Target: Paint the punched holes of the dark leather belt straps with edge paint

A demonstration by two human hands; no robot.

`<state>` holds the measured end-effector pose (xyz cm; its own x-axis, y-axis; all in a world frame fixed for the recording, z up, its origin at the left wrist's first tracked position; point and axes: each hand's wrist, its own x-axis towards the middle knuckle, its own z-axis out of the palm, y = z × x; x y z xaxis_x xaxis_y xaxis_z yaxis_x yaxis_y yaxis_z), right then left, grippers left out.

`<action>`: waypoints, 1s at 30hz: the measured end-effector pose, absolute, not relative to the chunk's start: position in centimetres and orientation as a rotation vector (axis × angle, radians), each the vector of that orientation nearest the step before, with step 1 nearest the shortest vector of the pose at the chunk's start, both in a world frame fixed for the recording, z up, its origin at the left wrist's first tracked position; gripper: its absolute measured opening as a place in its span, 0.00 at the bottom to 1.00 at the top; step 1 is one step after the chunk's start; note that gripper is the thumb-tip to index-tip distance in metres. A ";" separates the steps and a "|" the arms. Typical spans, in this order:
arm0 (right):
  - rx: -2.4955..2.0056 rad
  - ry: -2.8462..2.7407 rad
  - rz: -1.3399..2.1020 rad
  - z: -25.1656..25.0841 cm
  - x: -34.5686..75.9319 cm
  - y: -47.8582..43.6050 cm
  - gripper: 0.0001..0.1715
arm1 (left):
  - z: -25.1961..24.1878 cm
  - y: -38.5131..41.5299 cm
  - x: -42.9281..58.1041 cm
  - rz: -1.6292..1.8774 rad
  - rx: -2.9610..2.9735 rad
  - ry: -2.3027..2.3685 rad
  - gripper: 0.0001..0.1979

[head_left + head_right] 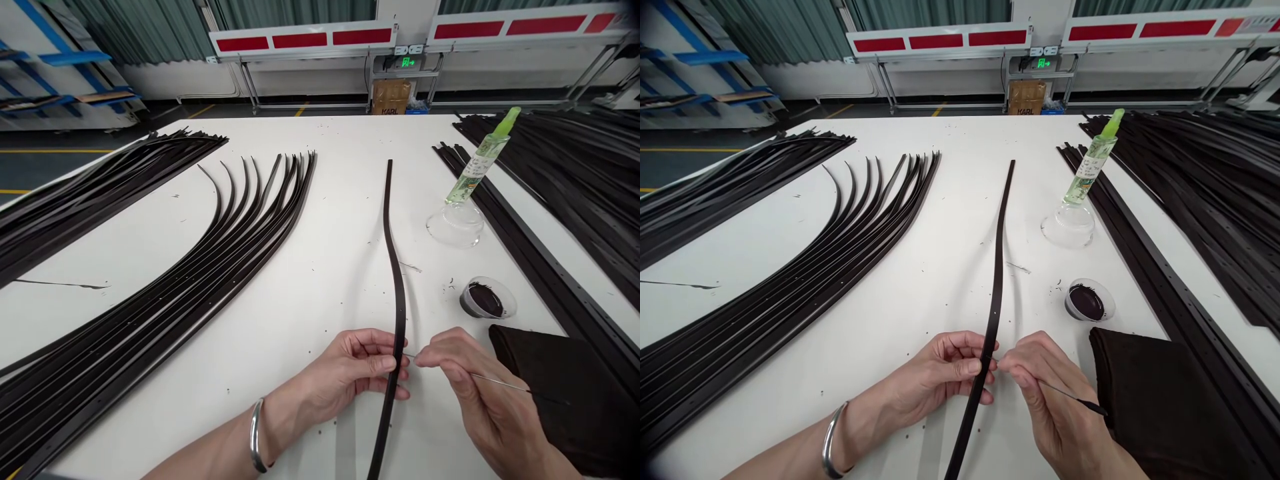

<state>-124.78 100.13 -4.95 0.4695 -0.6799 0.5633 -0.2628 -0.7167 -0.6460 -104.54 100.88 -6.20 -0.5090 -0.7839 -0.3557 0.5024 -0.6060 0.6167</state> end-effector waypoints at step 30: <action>-2.132 1.296 -1.278 -4.4 -127.3 99.7 0.15 | -5.6 101.0 -104.8 -2.118 0.898 -0.563 0.10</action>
